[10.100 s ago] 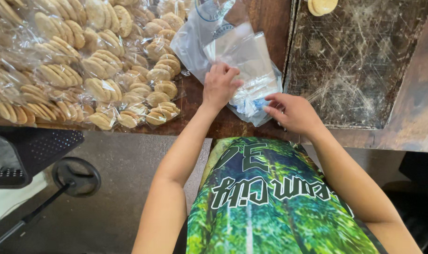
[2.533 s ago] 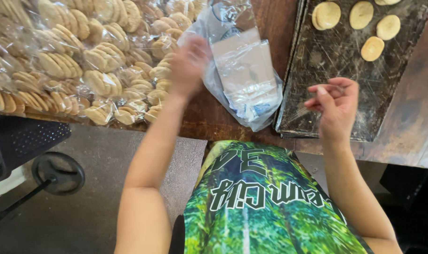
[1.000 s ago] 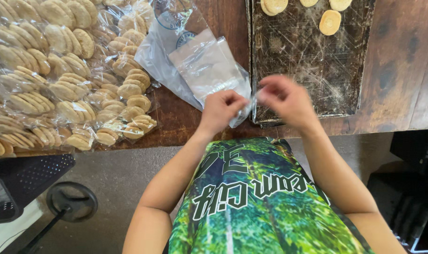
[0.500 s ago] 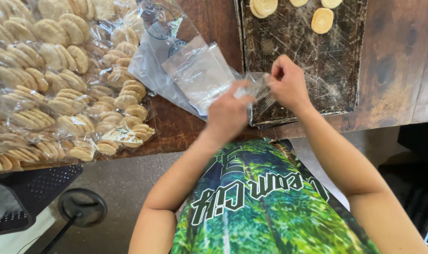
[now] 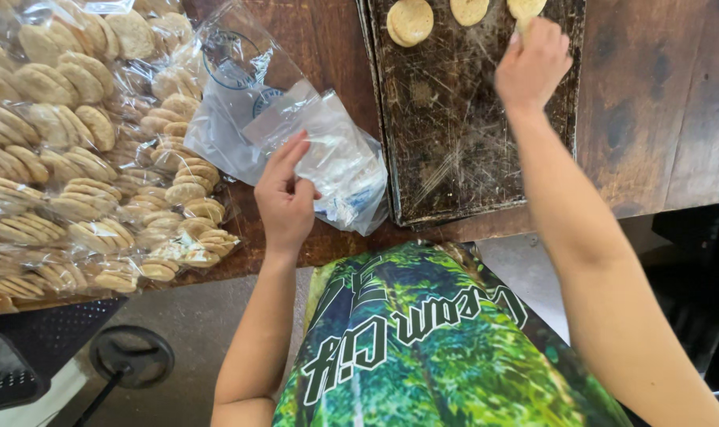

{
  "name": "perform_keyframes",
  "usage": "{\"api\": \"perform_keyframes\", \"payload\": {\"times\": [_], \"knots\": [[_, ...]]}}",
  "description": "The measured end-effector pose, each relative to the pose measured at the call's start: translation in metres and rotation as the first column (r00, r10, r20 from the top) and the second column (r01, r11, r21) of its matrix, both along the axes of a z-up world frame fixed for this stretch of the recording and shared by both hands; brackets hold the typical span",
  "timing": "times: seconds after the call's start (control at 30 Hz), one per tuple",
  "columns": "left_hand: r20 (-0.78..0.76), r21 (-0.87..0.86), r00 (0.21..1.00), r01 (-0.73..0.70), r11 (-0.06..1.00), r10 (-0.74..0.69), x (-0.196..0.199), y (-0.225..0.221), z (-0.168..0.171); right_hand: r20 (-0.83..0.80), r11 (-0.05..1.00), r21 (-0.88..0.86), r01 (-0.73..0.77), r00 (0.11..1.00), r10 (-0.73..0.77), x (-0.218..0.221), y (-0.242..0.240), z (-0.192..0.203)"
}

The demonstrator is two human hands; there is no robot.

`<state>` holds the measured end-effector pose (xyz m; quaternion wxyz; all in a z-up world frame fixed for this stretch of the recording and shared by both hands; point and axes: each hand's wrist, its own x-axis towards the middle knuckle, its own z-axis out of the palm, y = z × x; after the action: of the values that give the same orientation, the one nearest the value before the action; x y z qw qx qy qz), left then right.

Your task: The person picks up baked cookies from a tray by hand and places them into a small plastic bag one at a time.

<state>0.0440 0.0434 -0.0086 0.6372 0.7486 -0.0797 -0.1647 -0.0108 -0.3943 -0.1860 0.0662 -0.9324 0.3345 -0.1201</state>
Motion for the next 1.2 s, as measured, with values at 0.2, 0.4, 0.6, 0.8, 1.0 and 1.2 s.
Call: {"api": "perform_keyframes", "payload": {"times": [0.2, 0.4, 0.6, 0.8, 1.0, 1.2], "knots": [[0.041, 0.014, 0.999, -0.034, 0.999, 0.033, 0.010, 0.002, -0.008, 0.063, 0.886, 0.149, -0.439, 0.898, 0.435, 0.016, -0.068, 0.038], [0.070, 0.029, 0.997, -0.032, 0.999, 0.030, 0.014, -0.001, -0.016, -0.248, 0.925, 0.254, -0.282, 0.906, 0.344, 0.057, -0.066, 0.067], [-0.012, 0.028, 0.995, -0.095, 0.995, 0.095, 0.007, -0.001, -0.028, -0.102, 0.726, 0.676, -0.130, 0.959, 0.266, 0.078, -0.005, 0.040], [-0.037, 0.058, 0.997, -0.070, 0.996, 0.072, -0.001, 0.009, -0.022, 0.222, 0.706, 0.702, -0.093, 0.970, -0.093, 0.078, 0.037, 0.032], [-0.009, 0.075, 0.991, -0.133, 0.988, 0.134, -0.005, 0.022, -0.022, 0.250, 0.945, 0.096, -0.313, 0.926, 0.282, 0.049, 0.060, 0.031], [0.411, 0.117, 0.902, -0.193, 0.974, 0.130, -0.011, 0.011, -0.009, 0.332, 0.723, 0.572, -0.387, 0.915, 0.228, 0.074, 0.065, 0.035]]}}
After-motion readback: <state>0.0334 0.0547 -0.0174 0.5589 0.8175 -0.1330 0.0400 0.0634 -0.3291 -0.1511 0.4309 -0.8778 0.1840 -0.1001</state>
